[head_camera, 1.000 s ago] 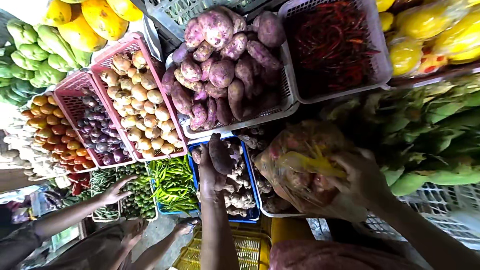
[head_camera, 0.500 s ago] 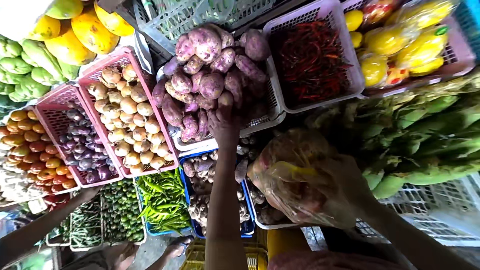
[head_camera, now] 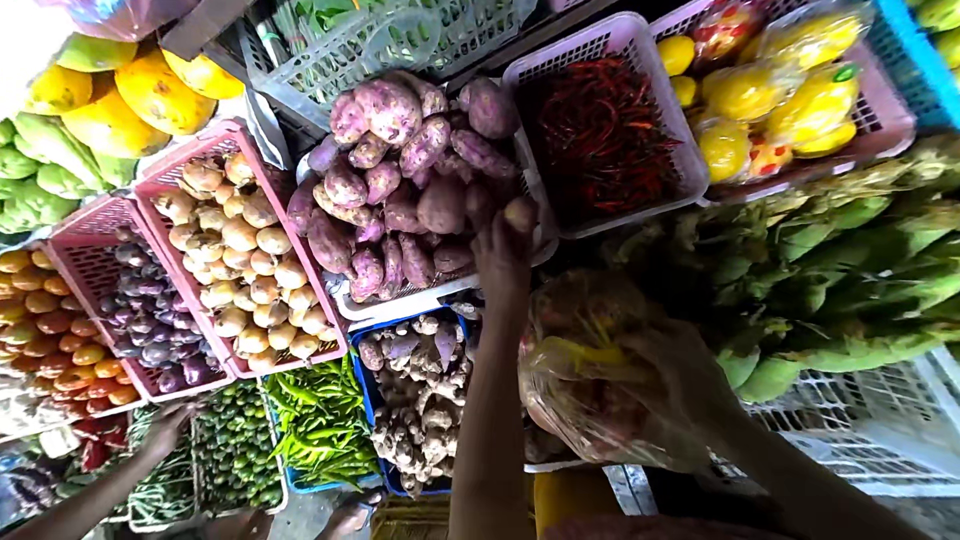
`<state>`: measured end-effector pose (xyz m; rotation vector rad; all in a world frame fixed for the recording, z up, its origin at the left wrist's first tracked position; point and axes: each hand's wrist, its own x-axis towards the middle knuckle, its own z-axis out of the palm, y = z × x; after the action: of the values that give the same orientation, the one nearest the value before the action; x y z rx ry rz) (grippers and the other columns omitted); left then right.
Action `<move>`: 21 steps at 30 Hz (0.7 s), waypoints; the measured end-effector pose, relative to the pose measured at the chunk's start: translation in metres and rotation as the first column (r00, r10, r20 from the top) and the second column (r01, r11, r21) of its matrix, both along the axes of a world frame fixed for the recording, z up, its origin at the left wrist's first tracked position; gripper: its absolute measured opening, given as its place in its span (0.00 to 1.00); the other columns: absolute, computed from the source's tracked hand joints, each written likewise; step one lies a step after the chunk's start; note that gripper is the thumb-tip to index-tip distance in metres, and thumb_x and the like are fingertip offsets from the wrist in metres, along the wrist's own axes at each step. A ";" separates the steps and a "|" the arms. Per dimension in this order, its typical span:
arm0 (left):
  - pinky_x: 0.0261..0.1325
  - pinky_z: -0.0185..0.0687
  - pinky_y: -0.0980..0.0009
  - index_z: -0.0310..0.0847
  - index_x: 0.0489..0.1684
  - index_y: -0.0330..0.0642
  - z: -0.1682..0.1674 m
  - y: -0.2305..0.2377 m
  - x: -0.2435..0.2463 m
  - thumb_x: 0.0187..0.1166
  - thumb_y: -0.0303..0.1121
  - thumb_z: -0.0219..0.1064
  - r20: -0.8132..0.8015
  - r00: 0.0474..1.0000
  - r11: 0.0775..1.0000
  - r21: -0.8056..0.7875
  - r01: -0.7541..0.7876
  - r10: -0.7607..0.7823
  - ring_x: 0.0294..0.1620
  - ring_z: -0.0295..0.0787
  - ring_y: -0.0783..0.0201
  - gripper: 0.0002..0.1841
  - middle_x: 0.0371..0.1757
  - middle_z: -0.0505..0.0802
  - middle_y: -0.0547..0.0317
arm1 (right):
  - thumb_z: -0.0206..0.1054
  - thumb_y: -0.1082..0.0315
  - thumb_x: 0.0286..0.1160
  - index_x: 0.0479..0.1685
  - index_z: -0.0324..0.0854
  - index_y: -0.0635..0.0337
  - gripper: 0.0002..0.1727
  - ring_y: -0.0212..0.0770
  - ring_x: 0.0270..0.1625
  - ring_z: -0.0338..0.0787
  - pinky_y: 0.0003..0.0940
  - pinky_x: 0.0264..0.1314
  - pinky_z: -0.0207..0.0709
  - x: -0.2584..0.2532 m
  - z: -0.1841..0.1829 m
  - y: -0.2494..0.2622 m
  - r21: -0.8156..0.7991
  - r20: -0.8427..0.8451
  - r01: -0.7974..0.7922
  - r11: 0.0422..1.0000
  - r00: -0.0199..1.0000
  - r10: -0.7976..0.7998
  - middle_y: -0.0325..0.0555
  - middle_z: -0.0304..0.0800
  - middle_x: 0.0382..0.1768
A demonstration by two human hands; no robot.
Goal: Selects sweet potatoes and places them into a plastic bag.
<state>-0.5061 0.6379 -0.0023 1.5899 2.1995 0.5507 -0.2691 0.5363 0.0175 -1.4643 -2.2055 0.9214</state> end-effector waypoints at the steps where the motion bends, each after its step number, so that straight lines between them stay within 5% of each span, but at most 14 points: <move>1: 0.73 0.76 0.41 0.68 0.83 0.33 -0.011 0.007 0.005 0.77 0.36 0.74 -0.013 1.000 0.999 -0.042 0.026 -0.026 0.76 0.77 0.34 0.35 0.76 0.80 0.32 | 0.73 0.49 0.56 0.46 0.91 0.62 0.27 0.75 0.59 0.85 0.72 0.61 0.75 0.000 0.002 0.000 -0.022 -0.004 -0.004 1.000 1.000 0.004 0.57 0.94 0.45; 3: 0.74 0.74 0.38 0.68 0.83 0.33 -0.017 0.016 0.009 0.81 0.39 0.70 -0.010 1.000 0.997 -0.078 0.017 -0.018 0.76 0.76 0.34 0.32 0.77 0.79 0.31 | 0.72 0.50 0.54 0.47 0.91 0.63 0.27 0.75 0.60 0.85 0.72 0.62 0.75 0.001 0.003 0.001 -0.034 0.005 -0.012 0.999 1.000 0.012 0.57 0.94 0.46; 6: 0.69 0.74 0.36 0.78 0.77 0.47 0.000 0.012 0.003 0.82 0.39 0.69 -0.034 0.999 0.997 0.079 0.004 -0.001 0.73 0.78 0.37 0.24 0.74 0.82 0.40 | 0.72 0.47 0.55 0.46 0.91 0.61 0.27 0.74 0.59 0.85 0.71 0.61 0.76 0.002 -0.001 -0.001 -0.005 -0.013 0.002 1.000 1.000 -0.002 0.55 0.94 0.45; 8: 0.72 0.74 0.37 0.84 0.69 0.45 0.005 0.010 -0.016 0.81 0.36 0.70 -0.104 0.995 0.987 0.159 0.018 -0.002 0.75 0.78 0.38 0.19 0.73 0.83 0.42 | 0.72 0.47 0.56 0.46 0.90 0.60 0.26 0.73 0.59 0.85 0.70 0.60 0.76 0.001 -0.003 -0.001 0.006 -0.033 0.011 1.000 0.999 -0.011 0.54 0.93 0.45; 12: 0.74 0.68 0.32 0.71 0.85 0.52 -0.006 0.011 -0.049 0.74 0.37 0.76 -0.226 0.974 0.998 0.042 0.040 -0.030 0.84 0.65 0.34 0.35 0.86 0.71 0.45 | 0.72 0.47 0.56 0.46 0.91 0.60 0.26 0.71 0.57 0.87 0.68 0.60 0.77 0.000 -0.002 0.003 0.019 -0.019 0.008 1.000 1.000 -0.007 0.53 0.95 0.44; 14: 0.68 0.76 0.34 0.70 0.85 0.49 -0.017 0.014 -0.058 0.66 0.34 0.82 -0.219 0.975 0.995 0.089 0.055 -0.034 0.80 0.69 0.29 0.41 0.87 0.69 0.38 | 0.71 0.47 0.57 0.45 0.91 0.59 0.26 0.71 0.56 0.87 0.67 0.59 0.78 0.000 -0.002 0.003 0.030 -0.003 0.000 1.000 1.000 0.000 0.53 0.94 0.43; 21: 0.67 0.77 0.35 0.69 0.86 0.48 0.001 0.014 -0.017 0.66 0.38 0.81 -0.075 0.997 1.000 0.017 -0.007 0.009 0.77 0.73 0.29 0.41 0.84 0.71 0.31 | 0.74 0.50 0.54 0.47 0.91 0.62 0.26 0.75 0.58 0.85 0.71 0.60 0.76 0.000 0.002 0.006 -0.039 -0.011 0.000 0.999 1.000 0.000 0.56 0.94 0.44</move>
<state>-0.5227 0.6520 -0.0011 1.6360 2.2623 0.5211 -0.2689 0.5420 0.0195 -1.4730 -2.1913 0.9747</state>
